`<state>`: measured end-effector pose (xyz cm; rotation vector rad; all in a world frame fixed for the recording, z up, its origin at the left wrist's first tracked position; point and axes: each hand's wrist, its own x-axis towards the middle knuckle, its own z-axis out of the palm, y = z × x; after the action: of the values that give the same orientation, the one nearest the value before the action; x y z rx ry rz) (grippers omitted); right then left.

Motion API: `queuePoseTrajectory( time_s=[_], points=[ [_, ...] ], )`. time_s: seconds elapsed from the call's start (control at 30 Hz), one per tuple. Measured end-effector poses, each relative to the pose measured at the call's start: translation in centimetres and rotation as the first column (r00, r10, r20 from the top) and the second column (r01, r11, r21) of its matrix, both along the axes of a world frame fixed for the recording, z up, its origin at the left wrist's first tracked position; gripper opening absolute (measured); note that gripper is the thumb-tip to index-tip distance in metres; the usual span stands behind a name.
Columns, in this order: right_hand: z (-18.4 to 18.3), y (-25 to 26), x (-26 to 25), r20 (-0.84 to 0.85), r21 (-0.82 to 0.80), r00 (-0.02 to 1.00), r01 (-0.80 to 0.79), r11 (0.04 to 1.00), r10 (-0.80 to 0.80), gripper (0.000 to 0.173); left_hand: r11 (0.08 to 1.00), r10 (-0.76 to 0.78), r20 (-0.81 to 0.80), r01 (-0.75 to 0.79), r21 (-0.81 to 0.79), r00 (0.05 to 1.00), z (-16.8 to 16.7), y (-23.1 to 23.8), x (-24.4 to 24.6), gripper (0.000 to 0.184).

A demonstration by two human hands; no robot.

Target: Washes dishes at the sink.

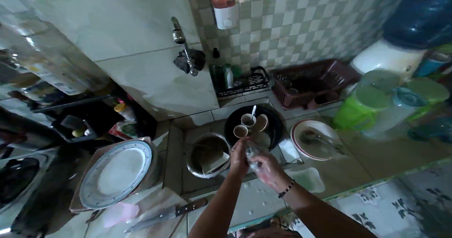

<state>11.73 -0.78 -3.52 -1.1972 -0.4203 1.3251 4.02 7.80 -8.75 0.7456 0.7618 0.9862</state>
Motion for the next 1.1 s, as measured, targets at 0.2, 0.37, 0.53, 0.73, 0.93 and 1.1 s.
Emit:
queuePoseTrajectory(
  time_s=[0.2, 0.37, 0.53, 0.73, 0.93, 1.1],
  points=[
    [-3.1, -1.8, 3.3, 0.933, -0.302, 0.019, -0.501, 0.811, 0.359, 0.046, 0.943, -0.178, -0.157, 0.122, -0.310, 0.971, 0.9, -0.2, 1.9, 0.032],
    [-4.4, -2.8, 7.8, 0.954, -0.283, -0.029, -0.407, 0.868, 0.297, 0.034, 0.883, -0.405, -0.284, 0.290, -0.370, 0.869, 0.3, -1.8, 4.2, 0.053],
    [-4.6, -4.2, 15.8, 0.959, -0.080, 0.244, -0.255, 0.964, 0.144, 0.050, 0.791, -0.607, -0.400, 0.567, -0.229, 0.686, -0.4, -2.8, 7.5, 0.060],
    [-3.7, -4.4, 23.9, 0.924, -0.358, 0.144, 0.000, 0.934, 0.355, 0.046, 0.851, -0.422, -0.632, 0.525, -0.027, 0.650, -3.8, 0.0, 9.8, 0.037],
    [-4.5, -4.1, 26.6, 0.773, -0.633, -0.066, -0.022, 0.774, 0.631, 0.048, 0.986, -0.162, -0.645, 0.146, -0.078, 0.747, -8.4, 5.7, 9.7, 0.040],
    [-5.3, -3.9, 27.7, 0.783, -0.622, -0.087, -0.066, 0.781, 0.616, 0.042, 0.935, -0.070, -0.430, -0.091, -0.343, 0.900, -10.8, 8.9, 11.1, 0.042]
  ],
)
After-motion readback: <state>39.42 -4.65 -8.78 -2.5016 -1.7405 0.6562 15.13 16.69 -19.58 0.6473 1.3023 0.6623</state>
